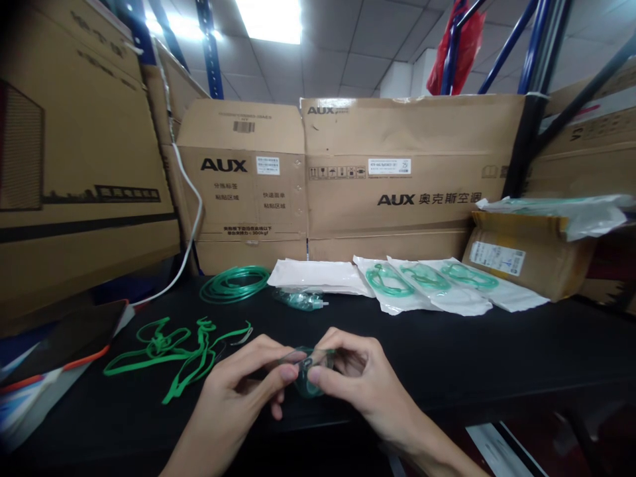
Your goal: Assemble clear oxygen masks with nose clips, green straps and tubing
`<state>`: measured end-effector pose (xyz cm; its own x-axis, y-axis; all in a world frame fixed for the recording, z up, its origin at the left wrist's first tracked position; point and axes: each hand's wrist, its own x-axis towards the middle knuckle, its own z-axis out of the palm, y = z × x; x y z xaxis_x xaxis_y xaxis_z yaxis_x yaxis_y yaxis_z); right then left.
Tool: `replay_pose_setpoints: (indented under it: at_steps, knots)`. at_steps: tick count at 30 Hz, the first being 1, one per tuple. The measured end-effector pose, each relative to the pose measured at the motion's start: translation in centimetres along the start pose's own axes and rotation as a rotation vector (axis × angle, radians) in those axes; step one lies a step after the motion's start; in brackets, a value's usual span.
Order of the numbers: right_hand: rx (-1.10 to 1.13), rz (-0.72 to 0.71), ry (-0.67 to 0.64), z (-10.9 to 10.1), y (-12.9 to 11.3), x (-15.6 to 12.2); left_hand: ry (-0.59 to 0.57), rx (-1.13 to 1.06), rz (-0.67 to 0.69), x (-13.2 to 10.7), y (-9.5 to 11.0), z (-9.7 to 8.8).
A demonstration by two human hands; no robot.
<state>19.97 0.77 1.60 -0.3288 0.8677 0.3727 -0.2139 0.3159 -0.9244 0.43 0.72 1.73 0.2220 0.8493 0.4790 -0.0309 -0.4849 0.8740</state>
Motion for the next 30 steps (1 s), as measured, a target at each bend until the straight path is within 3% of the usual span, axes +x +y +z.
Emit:
replay_pose_setpoints:
  at_steps: [11, 20, 30]
  knots:
    - [0.03, -0.004, -0.043, -0.17, -0.12, -0.09, -0.004, 0.008, -0.003, 0.05, 0.47, 0.23]
    - [-0.05, -0.034, 0.001, -0.15, 0.12, -0.03, 0.008, 0.005, 0.055, 0.16, 0.23, -0.07]
    - [0.0, -0.03, -0.063, -0.18, -0.19, -0.15, -0.011, 0.038, 0.053, -0.18, -0.12, -0.03]
